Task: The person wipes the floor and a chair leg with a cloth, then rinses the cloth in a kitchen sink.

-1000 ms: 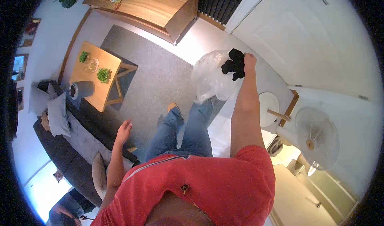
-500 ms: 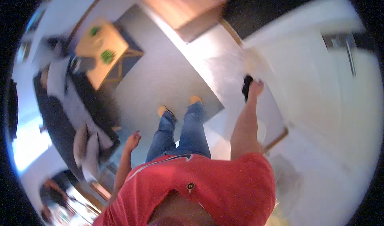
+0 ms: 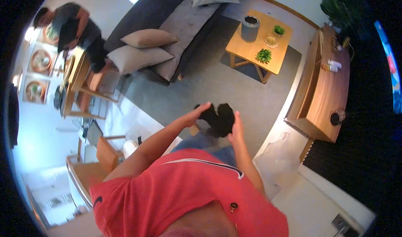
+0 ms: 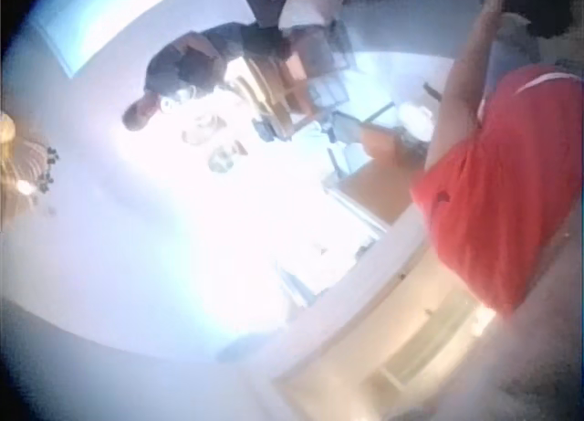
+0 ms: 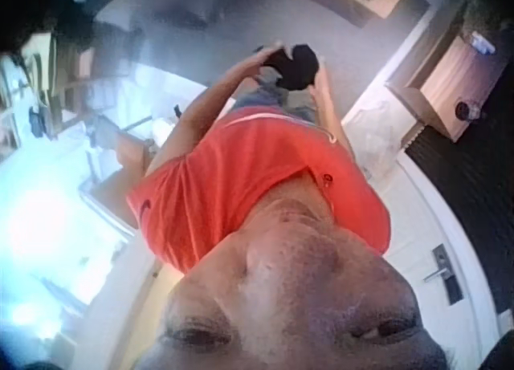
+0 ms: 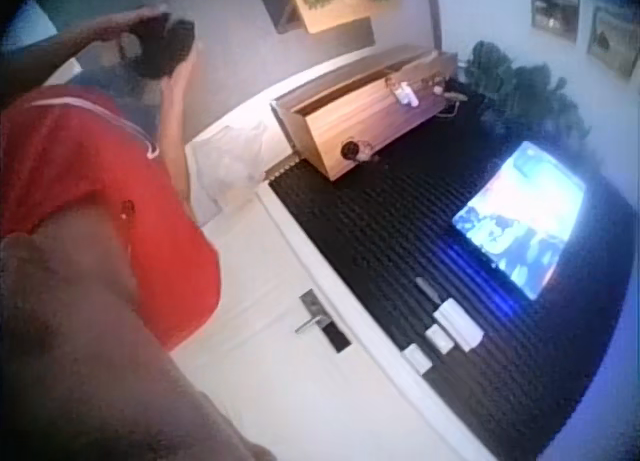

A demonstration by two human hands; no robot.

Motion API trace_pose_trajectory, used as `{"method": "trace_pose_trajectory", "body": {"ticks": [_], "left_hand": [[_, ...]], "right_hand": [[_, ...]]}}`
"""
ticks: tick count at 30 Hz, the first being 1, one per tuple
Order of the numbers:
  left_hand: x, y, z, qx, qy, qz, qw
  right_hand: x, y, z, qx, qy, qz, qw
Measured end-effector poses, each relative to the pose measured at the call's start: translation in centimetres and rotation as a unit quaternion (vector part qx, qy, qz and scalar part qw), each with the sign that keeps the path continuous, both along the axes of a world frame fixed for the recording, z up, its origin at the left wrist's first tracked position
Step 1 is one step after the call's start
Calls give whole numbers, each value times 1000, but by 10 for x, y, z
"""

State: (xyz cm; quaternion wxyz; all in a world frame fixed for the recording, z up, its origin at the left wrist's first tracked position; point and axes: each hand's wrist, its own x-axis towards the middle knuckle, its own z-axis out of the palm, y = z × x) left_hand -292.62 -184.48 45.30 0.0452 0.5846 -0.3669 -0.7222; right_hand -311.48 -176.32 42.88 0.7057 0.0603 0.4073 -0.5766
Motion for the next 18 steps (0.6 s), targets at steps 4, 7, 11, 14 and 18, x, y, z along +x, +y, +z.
{"method": "trace_pose_trajectory", "body": {"ticks": [4,7,11,14,18], "left_hand": [[66,-55,5,162,243,192,937],[90,-87,0,106,315,223,916],[106,-133,-7,58,299,233,924],[91,-167,4,28,253,222,941],[68,-239,16,19,71,81,994]], "right_hand": [[98,-78,37,-135,258,171,941],[144,-113,50,-255,533,191,784],[158,-151,61,-271,676,168,664],[144,-184,61,-260,718,166,624],[95,-242,44,-201,656,198,700]]}}
